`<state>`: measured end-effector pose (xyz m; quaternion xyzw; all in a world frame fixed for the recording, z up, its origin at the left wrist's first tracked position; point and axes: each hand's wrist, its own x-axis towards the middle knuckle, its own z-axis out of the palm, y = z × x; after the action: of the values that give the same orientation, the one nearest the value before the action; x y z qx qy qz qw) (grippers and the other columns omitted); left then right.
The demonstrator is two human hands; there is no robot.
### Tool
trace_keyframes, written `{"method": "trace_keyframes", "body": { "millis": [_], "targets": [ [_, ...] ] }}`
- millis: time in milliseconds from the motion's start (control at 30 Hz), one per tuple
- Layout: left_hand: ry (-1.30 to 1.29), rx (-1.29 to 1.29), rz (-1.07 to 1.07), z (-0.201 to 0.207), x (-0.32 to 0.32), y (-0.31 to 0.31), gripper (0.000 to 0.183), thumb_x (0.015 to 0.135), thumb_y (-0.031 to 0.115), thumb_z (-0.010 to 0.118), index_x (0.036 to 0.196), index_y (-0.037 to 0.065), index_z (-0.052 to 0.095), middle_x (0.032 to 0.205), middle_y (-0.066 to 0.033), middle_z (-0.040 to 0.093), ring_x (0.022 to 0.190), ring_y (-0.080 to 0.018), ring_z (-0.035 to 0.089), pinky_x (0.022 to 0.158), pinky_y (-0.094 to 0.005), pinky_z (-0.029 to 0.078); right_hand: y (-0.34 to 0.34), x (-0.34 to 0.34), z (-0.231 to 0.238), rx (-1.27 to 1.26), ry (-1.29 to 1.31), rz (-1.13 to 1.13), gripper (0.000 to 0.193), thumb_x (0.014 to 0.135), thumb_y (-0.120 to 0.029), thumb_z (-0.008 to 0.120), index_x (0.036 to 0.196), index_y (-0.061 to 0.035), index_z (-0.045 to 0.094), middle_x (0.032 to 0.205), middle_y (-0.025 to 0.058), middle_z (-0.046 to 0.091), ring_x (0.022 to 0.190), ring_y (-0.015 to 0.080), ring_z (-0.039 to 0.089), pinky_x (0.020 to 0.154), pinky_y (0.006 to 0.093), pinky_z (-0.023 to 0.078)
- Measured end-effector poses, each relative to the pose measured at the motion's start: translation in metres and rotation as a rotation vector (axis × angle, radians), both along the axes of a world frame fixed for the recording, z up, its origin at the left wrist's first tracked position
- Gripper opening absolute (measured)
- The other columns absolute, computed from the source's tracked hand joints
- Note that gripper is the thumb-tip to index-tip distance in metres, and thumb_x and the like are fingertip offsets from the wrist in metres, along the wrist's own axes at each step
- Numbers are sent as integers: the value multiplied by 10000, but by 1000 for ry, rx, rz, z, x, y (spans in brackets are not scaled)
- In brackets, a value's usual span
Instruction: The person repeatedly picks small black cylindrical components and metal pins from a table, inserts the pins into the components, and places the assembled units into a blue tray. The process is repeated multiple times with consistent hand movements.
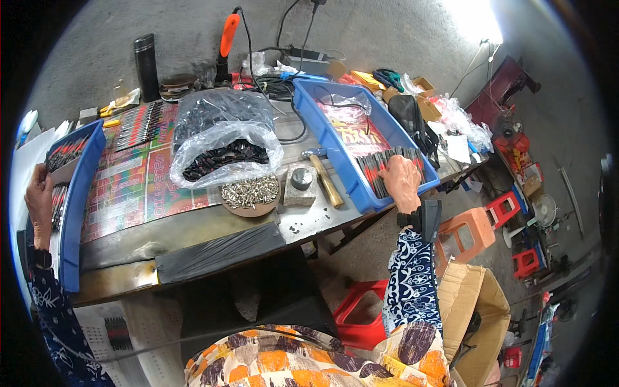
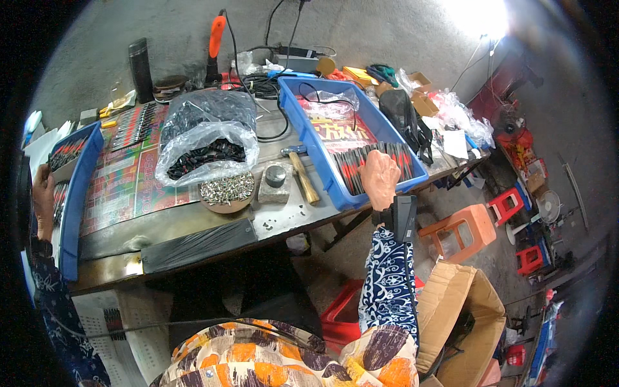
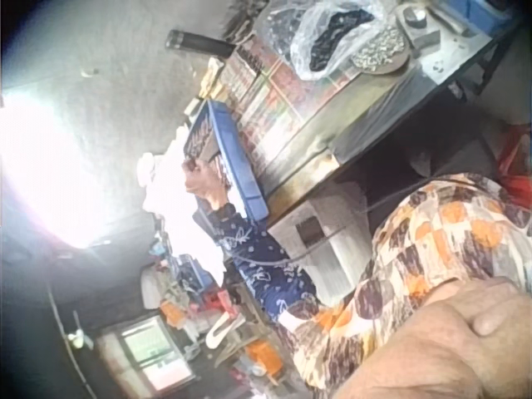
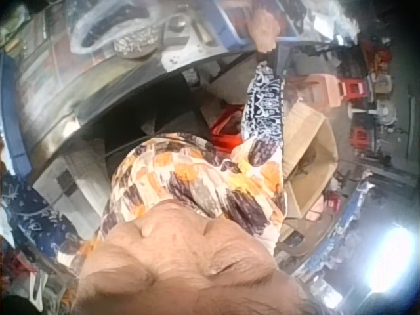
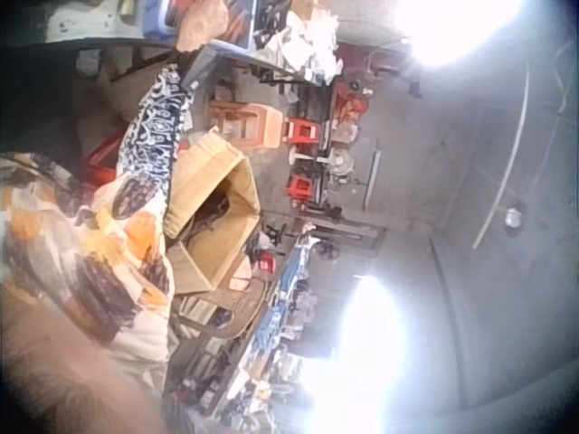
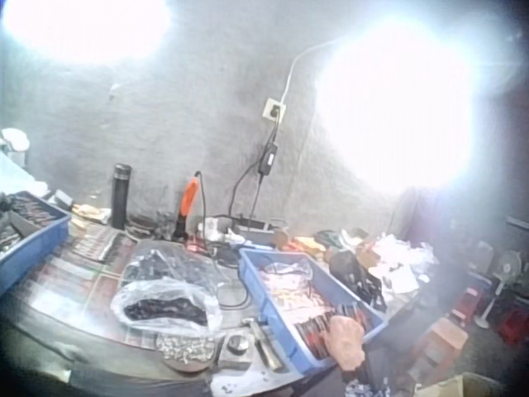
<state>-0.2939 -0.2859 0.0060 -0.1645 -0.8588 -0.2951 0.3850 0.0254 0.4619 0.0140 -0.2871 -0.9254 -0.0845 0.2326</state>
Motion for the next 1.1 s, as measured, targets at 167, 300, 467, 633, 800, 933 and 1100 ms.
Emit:
{"method": "trace_keyframes", "body": {
  "millis": [167, 300, 467, 633, 800, 933, 1100],
  "targets": [
    [26, 86, -32, 16, 68, 77, 181, 972, 135, 636, 1087, -5, 642, 902, -40, 659, 835, -73, 597, 757, -240, 503, 3, -4, 7, -65, -83, -7, 230, 729, -175, 781, 828, 5, 678, 881, 221, 693, 861, 415, 681, 756, 477, 546],
    [-23, -46, -102, 22, 138, 135, 141, 927, 49, 669, 1051, -16, 651, 869, -27, 644, 800, -71, 579, 715, -223, 491, 4, -8, 5, -118, -70, -51, 219, 753, -181, 738, 831, 17, 683, 873, 226, 697, 865, 419, 681, 780, 483, 543],
    [-201, 212, -289, 17, 195, 190, 146, 878, -47, 660, 1022, -27, 642, 844, 6, 626, 748, -35, 544, 672, -199, 459, -5, -3, 6, -152, 9, -27, 211, 766, -184, 704, 866, 1, 690, 858, 223, 701, 867, 411, 683, 784, 475, 537],
    [-281, 283, -425, 23, 227, 217, 142, 830, -75, 676, 957, -20, 643, 812, 25, 588, 710, -23, 504, 626, -186, 419, -37, -2, 26, -169, 212, 119, 209, 831, -136, 656, 988, 0, 680, 854, 231, 693, 825, 381, 695, 740, 448, 541],
    [-539, 433, -601, 28, 262, 236, 101, 846, -56, 688, 934, -26, 647, 856, 6, 634, 715, -16, 554, 606, -177, 429, -102, 2, 45, -608, 352, 500, 138, 883, -71, 630, 938, 55, 647, 692, 116, 641, 534, 151, 580, 531, 293, 463],
    [-703, 598, -711, 22, 287, 250, 64, 882, -32, 679, 944, -33, 660, 886, -35, 684, 727, -50, 614, 644, -191, 500, -163, 12, 45, -907, 250, 761, 120, 871, -44, 680, 952, 44, 670, 689, 28, 622, 582, 56, 559, 508, 220, 413],
    [-810, 716, -829, 11, 302, 258, 97, 884, -36, 683, 977, -36, 654, 895, -36, 667, 767, -47, 615, 667, -188, 503, -223, 17, 25, -1337, 57, 911, 154, 880, -49, 725, 978, -6, 615, 826, 7, 641, 636, 50, 586, 554, 201, 501]
  ]
}}
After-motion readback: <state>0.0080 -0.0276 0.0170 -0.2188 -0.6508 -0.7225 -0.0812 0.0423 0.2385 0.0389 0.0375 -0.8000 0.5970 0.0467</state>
